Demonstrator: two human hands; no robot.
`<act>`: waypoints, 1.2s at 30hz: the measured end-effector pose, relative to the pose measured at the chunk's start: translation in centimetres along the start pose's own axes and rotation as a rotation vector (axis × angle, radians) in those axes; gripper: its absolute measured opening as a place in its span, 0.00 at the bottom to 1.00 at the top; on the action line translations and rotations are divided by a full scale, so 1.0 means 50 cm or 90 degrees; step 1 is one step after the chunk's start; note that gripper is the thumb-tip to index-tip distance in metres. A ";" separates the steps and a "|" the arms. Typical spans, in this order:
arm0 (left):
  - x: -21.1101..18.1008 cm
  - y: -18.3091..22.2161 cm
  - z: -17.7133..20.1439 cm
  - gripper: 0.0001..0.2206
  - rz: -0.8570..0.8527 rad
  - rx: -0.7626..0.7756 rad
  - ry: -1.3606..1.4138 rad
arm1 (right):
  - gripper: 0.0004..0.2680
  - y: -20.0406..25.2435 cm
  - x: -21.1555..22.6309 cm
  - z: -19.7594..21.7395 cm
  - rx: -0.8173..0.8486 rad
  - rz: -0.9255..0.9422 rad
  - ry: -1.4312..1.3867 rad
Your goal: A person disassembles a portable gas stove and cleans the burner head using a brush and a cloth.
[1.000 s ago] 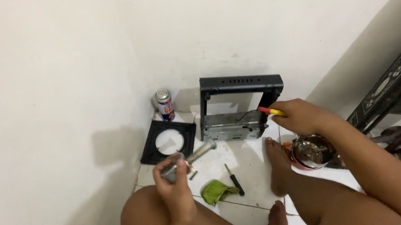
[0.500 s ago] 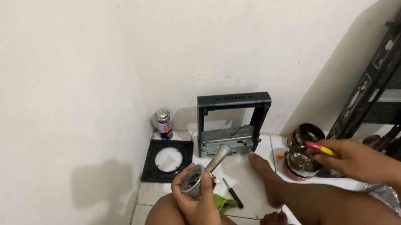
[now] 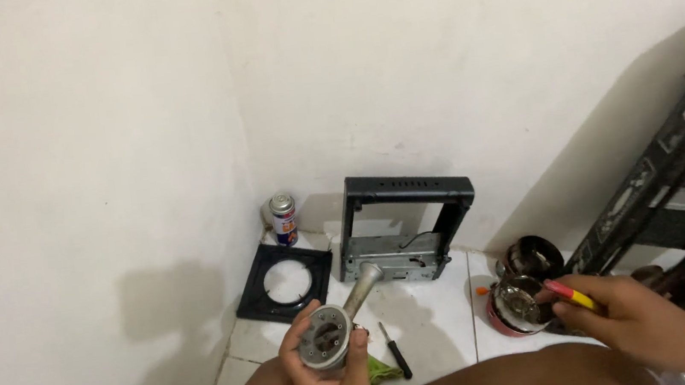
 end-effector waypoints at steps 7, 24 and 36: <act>0.057 -0.050 -0.022 0.29 -0.059 -0.042 -0.087 | 0.10 -0.189 -0.067 -0.110 -0.052 0.230 -0.231; 0.126 -0.166 -0.045 0.38 0.024 0.087 -0.448 | 0.21 -0.470 -0.003 -0.297 -0.162 0.163 -0.783; 0.132 -0.204 -0.159 0.43 0.113 0.372 -0.831 | 0.12 -0.593 -0.139 -0.455 0.054 0.220 -1.113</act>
Point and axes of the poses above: each hand's wrist, its own y-axis away from the middle knuckle, its own z-axis out of the back of the hand, x = y × z, the point moved 2 cm from there along -y, towards the middle knuckle, and after that the axes turned 11 degrees about z, right-handed, at the moved point
